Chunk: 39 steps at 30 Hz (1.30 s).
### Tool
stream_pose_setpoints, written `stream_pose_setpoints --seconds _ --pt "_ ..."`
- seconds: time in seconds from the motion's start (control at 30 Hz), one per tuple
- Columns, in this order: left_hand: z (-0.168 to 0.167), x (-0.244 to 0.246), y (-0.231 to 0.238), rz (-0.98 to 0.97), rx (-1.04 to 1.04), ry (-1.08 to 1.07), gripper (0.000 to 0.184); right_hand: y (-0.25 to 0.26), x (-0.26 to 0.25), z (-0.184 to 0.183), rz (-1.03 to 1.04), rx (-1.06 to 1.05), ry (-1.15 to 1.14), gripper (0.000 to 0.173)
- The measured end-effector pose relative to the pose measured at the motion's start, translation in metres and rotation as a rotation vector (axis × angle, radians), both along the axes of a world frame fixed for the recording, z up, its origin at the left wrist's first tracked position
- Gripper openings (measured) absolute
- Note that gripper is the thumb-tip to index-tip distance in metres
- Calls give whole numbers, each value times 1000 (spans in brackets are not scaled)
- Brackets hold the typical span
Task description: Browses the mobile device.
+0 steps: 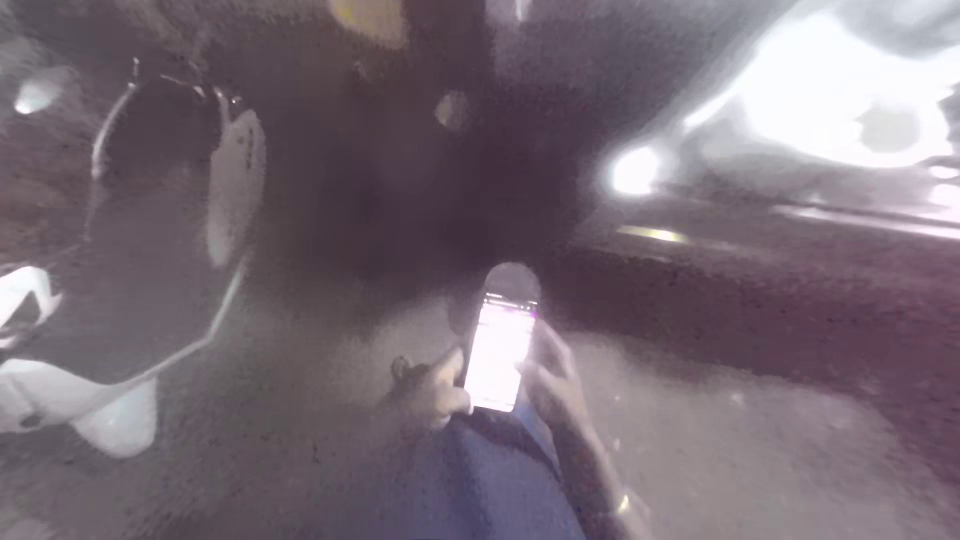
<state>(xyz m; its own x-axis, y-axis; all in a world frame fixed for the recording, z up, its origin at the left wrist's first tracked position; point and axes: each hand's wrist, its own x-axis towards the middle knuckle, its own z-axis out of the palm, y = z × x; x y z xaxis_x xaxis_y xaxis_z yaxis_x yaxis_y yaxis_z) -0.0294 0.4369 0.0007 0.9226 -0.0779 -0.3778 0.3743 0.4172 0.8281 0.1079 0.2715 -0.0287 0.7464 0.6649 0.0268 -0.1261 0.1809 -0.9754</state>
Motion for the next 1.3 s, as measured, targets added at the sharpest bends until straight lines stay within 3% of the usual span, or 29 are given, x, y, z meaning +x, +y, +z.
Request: stream_pose_setpoints --seconds 0.17,0.4,0.57,0.73,0.93,1.1,1.17,1.23,1.3 --pt "-1 -1 -4 37 -2 -2 58 5 4 6 -26 32 14 54" --pt "11 -4 -5 145 58 143 49 -3 -5 11 35 -73 109 75" --pt "-20 -11 -5 188 -72 -50 58 1 -3 -4 124 45 102 75" --pt "-10 -7 -9 219 -92 -52 60 4 -6 -1 130 43 153 75" --pt "2 -5 -1 65 141 110 48 10 -8 -1 91 81 199 49" --pt "18 -3 9 -235 505 237 58 9 -16 7 72 -28 267 41" --pt "16 -9 12 -279 616 184 68 6 -18 2 113 -4 288 44" --pt "4 -15 18 -81 741 64 60 1 -17 -3 146 4 298 55" --pt "-22 -12 36 207 699 -107 53 -5 -19 -6 170 -21 359 64"
